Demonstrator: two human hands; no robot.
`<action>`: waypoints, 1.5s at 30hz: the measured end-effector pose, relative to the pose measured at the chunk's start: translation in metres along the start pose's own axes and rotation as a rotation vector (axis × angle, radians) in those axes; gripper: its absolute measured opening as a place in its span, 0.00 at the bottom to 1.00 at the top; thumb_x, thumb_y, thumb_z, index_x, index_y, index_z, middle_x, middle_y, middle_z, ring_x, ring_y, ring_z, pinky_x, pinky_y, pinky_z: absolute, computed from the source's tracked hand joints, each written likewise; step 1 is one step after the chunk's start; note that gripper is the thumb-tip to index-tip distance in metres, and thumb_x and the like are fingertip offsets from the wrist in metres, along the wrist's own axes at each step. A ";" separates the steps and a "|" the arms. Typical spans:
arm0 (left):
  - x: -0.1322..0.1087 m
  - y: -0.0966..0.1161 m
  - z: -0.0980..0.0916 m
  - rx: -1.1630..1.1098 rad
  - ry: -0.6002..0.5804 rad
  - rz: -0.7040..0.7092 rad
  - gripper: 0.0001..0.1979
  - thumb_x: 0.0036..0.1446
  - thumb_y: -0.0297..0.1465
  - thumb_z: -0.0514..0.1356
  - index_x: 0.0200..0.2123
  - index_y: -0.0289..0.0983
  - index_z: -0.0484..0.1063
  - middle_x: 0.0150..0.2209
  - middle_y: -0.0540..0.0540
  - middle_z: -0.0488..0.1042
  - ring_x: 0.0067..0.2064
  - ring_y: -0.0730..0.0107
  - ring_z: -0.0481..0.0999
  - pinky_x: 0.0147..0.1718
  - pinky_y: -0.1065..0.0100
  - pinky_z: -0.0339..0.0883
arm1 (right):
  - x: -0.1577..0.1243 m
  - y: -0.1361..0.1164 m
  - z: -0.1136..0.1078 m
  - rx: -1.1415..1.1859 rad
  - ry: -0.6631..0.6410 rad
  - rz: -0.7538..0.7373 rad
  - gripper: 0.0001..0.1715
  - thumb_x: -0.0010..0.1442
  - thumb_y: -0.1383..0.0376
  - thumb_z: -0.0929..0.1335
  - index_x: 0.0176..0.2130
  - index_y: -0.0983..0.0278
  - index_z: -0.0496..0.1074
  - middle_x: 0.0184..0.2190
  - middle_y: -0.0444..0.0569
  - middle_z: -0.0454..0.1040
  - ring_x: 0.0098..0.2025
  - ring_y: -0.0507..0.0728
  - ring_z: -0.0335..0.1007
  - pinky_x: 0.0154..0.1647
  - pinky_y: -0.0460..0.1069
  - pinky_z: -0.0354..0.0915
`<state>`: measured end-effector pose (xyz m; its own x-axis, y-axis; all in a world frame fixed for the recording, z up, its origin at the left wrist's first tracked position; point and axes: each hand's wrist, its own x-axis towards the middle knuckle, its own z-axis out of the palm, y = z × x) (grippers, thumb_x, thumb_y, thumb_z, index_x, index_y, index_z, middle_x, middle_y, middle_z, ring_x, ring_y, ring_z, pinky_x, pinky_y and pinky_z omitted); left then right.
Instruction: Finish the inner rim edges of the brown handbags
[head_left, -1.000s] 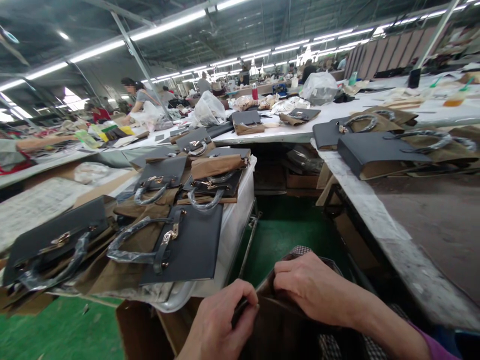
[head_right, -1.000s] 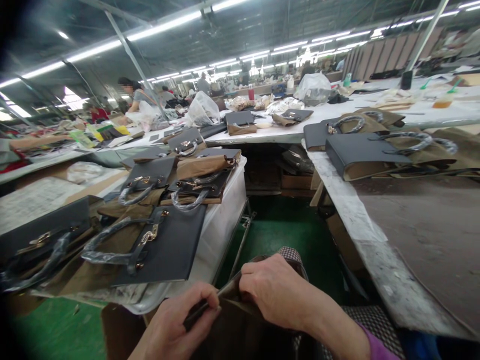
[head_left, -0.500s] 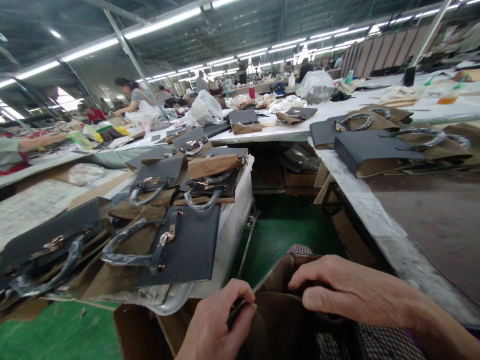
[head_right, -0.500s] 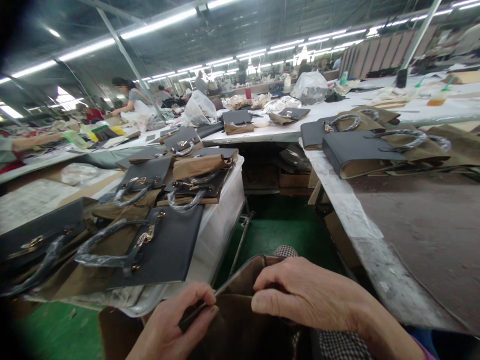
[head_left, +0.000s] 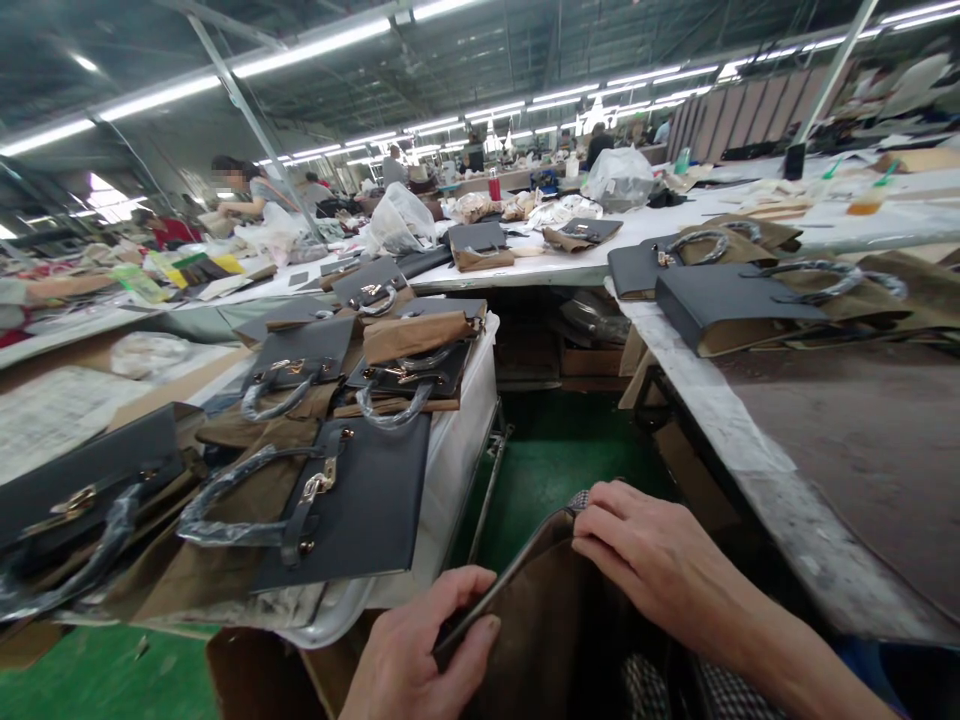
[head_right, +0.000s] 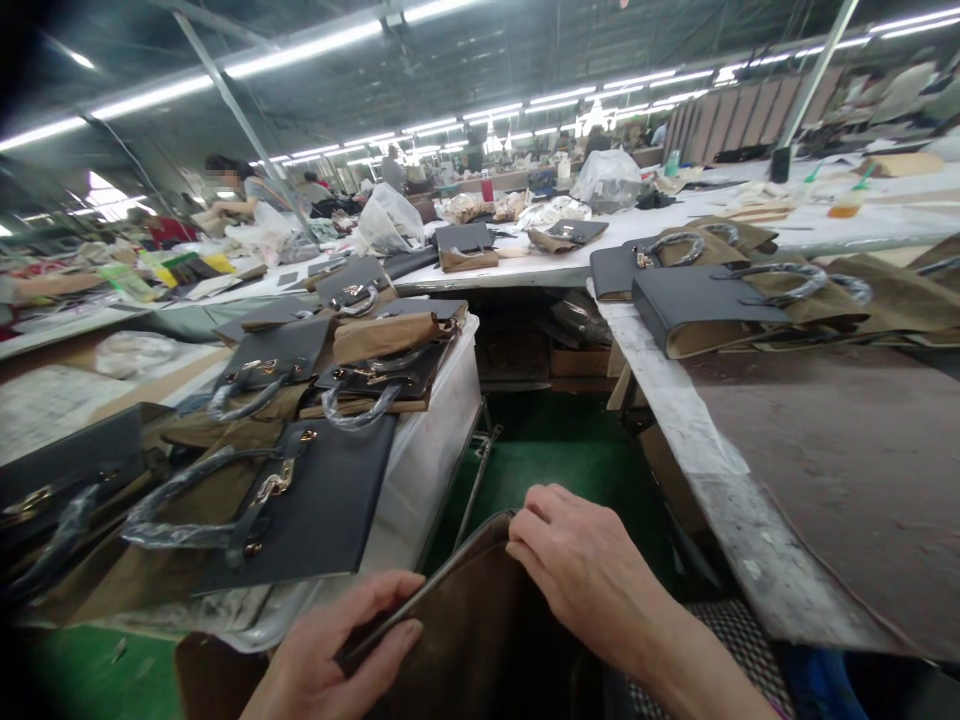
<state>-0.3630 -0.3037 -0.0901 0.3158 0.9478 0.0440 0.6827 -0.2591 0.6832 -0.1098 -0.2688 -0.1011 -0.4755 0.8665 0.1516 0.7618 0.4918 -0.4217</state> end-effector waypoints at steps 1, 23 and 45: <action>0.000 0.001 0.000 0.006 0.001 -0.002 0.07 0.57 0.33 0.57 0.39 0.44 0.73 0.31 0.56 0.78 0.31 0.74 0.77 0.33 0.80 0.70 | 0.002 0.001 -0.001 0.001 0.023 0.005 0.09 0.66 0.66 0.63 0.32 0.63 0.68 0.35 0.47 0.69 0.38 0.58 0.66 0.40 0.54 0.63; -0.002 -0.004 -0.013 -0.206 -0.124 -0.277 0.09 0.53 0.36 0.62 0.37 0.41 0.77 0.33 0.53 0.79 0.35 0.68 0.75 0.35 0.74 0.67 | 0.017 0.007 0.012 0.424 0.015 0.149 0.10 0.60 0.67 0.65 0.27 0.61 0.62 0.40 0.46 0.77 0.41 0.56 0.73 0.43 0.50 0.63; 0.000 -0.009 -0.004 -0.165 -0.051 -0.188 0.11 0.57 0.40 0.59 0.36 0.42 0.77 0.31 0.54 0.79 0.34 0.71 0.78 0.33 0.80 0.68 | 0.016 0.009 0.010 0.470 0.111 0.166 0.11 0.56 0.71 0.67 0.24 0.63 0.64 0.34 0.42 0.77 0.36 0.53 0.72 0.40 0.47 0.62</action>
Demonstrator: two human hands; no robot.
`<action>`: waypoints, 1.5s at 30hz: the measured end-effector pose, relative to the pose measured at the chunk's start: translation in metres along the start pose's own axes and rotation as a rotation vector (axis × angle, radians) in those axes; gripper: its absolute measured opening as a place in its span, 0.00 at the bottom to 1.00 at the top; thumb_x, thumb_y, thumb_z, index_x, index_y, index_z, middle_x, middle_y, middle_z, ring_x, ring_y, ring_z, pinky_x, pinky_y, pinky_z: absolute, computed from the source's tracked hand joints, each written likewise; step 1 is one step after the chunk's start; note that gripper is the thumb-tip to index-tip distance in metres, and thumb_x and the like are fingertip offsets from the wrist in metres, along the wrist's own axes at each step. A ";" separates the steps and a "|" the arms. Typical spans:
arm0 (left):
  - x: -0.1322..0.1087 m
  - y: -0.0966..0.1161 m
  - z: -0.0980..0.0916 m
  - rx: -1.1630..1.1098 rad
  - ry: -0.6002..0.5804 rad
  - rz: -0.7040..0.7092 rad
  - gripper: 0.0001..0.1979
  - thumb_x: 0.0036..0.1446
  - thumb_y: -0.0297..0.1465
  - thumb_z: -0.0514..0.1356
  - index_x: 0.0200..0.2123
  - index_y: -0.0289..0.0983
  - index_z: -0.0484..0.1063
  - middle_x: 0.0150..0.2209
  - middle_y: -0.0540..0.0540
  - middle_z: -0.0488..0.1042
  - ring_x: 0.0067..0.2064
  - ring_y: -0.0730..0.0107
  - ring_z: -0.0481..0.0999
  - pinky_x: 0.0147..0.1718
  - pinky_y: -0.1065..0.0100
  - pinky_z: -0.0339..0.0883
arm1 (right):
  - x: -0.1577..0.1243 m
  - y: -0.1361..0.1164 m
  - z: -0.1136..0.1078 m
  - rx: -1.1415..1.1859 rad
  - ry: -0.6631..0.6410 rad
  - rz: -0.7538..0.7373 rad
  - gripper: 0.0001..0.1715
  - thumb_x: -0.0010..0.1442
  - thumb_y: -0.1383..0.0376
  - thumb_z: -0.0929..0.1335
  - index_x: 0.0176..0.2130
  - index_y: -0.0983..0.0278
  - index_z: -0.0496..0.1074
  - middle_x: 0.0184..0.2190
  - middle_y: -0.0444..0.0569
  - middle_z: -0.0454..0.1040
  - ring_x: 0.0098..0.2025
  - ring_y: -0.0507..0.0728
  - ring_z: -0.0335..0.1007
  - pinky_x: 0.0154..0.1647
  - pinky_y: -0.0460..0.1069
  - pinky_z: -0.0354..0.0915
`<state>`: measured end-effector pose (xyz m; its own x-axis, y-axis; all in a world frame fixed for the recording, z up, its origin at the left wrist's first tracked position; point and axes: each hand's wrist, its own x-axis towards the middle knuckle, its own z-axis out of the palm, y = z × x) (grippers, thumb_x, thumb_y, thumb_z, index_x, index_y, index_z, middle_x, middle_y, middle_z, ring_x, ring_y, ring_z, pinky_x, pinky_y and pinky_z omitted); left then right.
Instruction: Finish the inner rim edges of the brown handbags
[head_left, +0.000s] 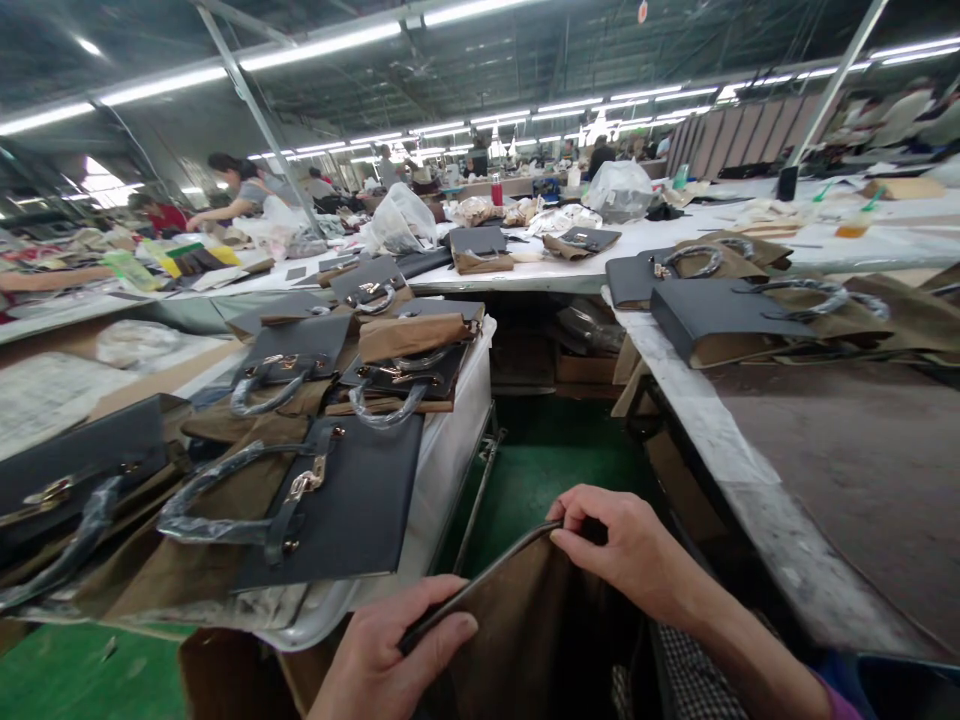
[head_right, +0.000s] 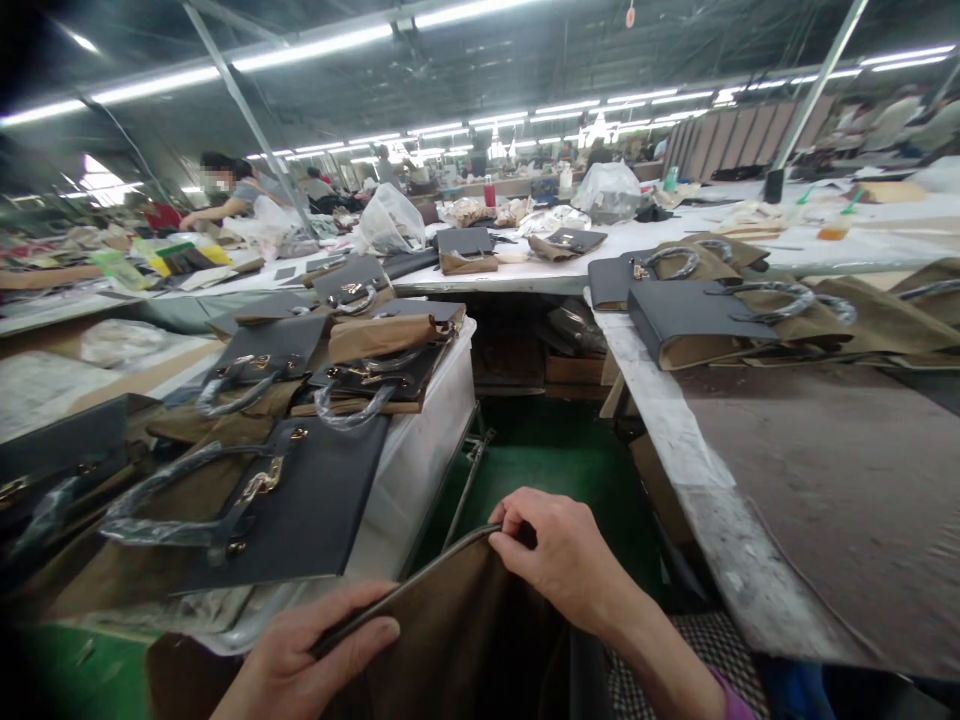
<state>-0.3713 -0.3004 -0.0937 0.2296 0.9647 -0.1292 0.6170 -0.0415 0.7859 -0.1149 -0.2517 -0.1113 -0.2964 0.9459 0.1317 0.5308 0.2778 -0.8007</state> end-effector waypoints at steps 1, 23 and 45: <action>0.000 -0.001 0.000 -0.008 0.005 0.002 0.11 0.57 0.40 0.59 0.36 0.43 0.77 0.31 0.54 0.80 0.34 0.71 0.78 0.32 0.80 0.69 | 0.000 0.000 0.000 -0.006 0.007 0.005 0.11 0.56 0.70 0.68 0.24 0.63 0.64 0.34 0.42 0.77 0.36 0.54 0.72 0.39 0.48 0.62; 0.009 0.017 -0.009 0.693 -0.014 0.089 0.13 0.60 0.35 0.56 0.48 0.44 0.71 0.44 0.48 0.78 0.43 0.60 0.79 0.39 0.67 0.71 | 0.004 -0.009 0.030 -0.324 0.123 0.087 0.08 0.57 0.67 0.67 0.26 0.62 0.66 0.30 0.43 0.78 0.34 0.57 0.74 0.35 0.49 0.58; 0.085 0.050 0.026 0.717 -0.302 0.382 0.08 0.63 0.35 0.54 0.36 0.39 0.72 0.33 0.49 0.79 0.36 0.63 0.78 0.30 0.70 0.62 | -0.004 -0.001 0.015 -0.179 0.093 0.070 0.08 0.56 0.69 0.68 0.26 0.62 0.68 0.30 0.40 0.77 0.32 0.54 0.73 0.34 0.46 0.58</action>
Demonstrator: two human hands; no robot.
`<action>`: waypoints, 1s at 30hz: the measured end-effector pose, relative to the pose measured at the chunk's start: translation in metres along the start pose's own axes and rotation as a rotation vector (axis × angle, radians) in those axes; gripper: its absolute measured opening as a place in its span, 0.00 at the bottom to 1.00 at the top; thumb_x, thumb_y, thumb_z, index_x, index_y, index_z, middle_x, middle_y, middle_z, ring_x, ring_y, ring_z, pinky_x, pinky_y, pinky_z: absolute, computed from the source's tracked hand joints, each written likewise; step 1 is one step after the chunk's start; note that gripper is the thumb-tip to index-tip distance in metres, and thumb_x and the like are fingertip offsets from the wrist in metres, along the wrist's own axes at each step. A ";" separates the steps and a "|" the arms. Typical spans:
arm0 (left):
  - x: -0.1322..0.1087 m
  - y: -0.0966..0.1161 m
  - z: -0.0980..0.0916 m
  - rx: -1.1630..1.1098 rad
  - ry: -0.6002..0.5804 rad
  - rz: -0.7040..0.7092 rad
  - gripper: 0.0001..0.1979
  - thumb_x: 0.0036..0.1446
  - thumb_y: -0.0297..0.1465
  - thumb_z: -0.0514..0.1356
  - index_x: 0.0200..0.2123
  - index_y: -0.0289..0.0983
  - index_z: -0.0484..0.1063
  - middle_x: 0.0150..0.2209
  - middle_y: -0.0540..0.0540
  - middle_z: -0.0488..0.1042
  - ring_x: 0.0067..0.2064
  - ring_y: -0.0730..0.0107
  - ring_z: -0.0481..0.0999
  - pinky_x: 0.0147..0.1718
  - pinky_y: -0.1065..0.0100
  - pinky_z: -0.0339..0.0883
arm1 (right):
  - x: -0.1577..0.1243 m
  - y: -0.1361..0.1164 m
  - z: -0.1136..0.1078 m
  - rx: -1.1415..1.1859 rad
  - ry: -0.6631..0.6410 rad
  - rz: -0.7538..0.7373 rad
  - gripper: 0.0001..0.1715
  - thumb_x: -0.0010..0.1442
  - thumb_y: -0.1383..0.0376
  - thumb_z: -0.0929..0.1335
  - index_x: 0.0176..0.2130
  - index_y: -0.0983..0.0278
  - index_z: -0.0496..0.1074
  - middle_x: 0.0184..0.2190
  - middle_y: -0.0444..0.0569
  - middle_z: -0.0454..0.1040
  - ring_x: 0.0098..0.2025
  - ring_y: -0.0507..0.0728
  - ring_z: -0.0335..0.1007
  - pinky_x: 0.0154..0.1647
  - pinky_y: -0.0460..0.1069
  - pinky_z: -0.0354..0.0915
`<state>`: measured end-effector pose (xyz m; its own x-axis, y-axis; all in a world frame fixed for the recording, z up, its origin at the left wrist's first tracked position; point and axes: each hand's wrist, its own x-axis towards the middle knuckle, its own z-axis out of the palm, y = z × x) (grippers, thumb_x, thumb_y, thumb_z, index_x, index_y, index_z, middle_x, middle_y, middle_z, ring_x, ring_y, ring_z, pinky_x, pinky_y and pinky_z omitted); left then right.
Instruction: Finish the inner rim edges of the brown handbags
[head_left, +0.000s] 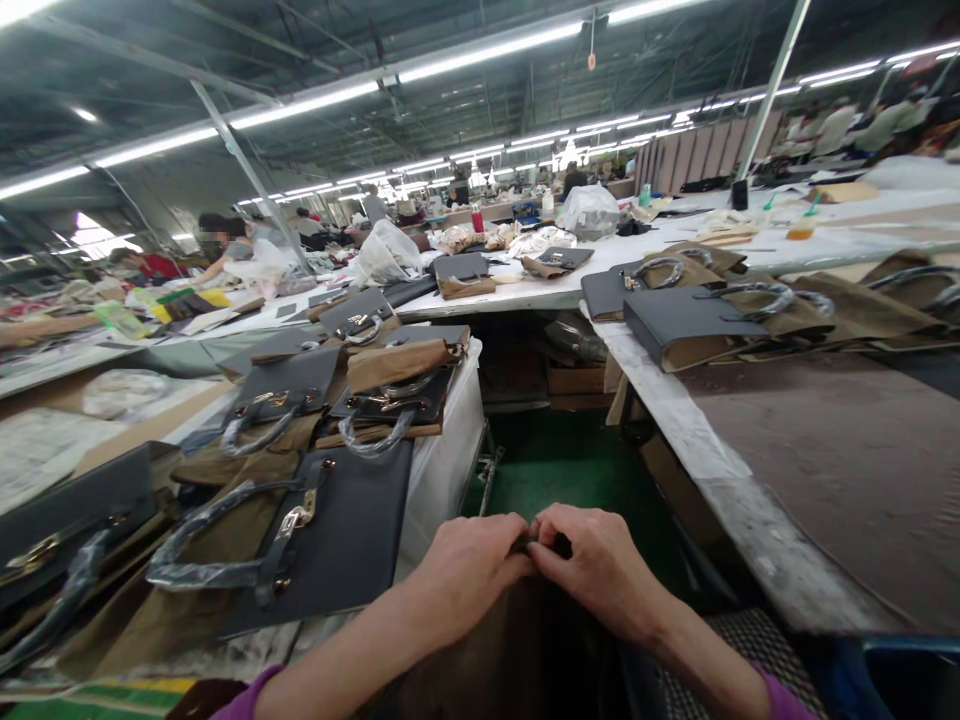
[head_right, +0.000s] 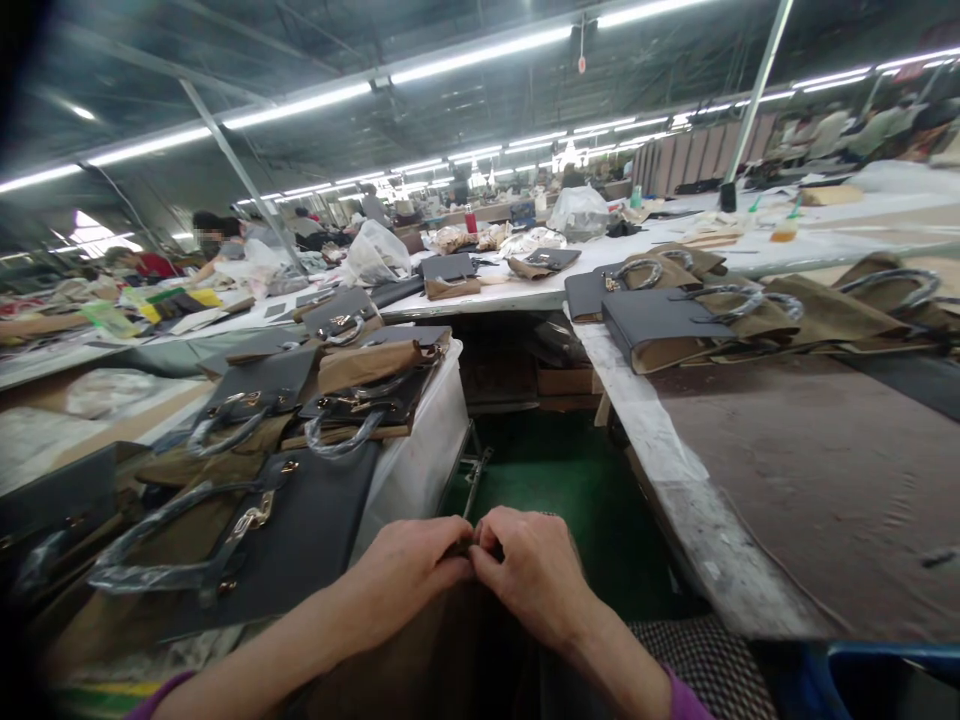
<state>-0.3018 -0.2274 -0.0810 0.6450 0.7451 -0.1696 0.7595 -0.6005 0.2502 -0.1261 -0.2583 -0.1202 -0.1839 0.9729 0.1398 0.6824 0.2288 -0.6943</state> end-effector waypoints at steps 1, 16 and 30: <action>0.002 -0.001 0.001 -0.018 0.008 0.013 0.06 0.61 0.32 0.56 0.36 0.39 0.72 0.34 0.49 0.78 0.36 0.63 0.78 0.31 0.70 0.62 | 0.001 0.000 0.000 0.008 -0.008 -0.002 0.08 0.56 0.69 0.68 0.26 0.62 0.68 0.30 0.41 0.77 0.32 0.54 0.72 0.34 0.46 0.58; 0.006 -0.017 0.007 -0.216 -0.018 0.003 0.14 0.63 0.33 0.53 0.28 0.37 0.73 0.26 0.51 0.75 0.30 0.72 0.75 0.28 0.74 0.57 | -0.002 0.006 -0.009 0.168 -0.037 0.005 0.08 0.57 0.70 0.69 0.26 0.63 0.68 0.32 0.43 0.76 0.36 0.54 0.71 0.39 0.48 0.62; 0.011 -0.018 0.007 -0.416 0.027 -0.021 0.09 0.58 0.30 0.57 0.30 0.37 0.76 0.29 0.52 0.74 0.34 0.71 0.73 0.33 0.74 0.61 | 0.004 0.002 0.001 0.114 0.046 0.114 0.09 0.52 0.72 0.68 0.23 0.63 0.67 0.30 0.44 0.76 0.34 0.56 0.71 0.36 0.48 0.62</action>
<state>-0.3082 -0.2103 -0.0941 0.6228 0.7668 -0.1553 0.6702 -0.4205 0.6116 -0.1264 -0.2537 -0.1213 -0.0755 0.9934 0.0861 0.6121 0.1144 -0.7825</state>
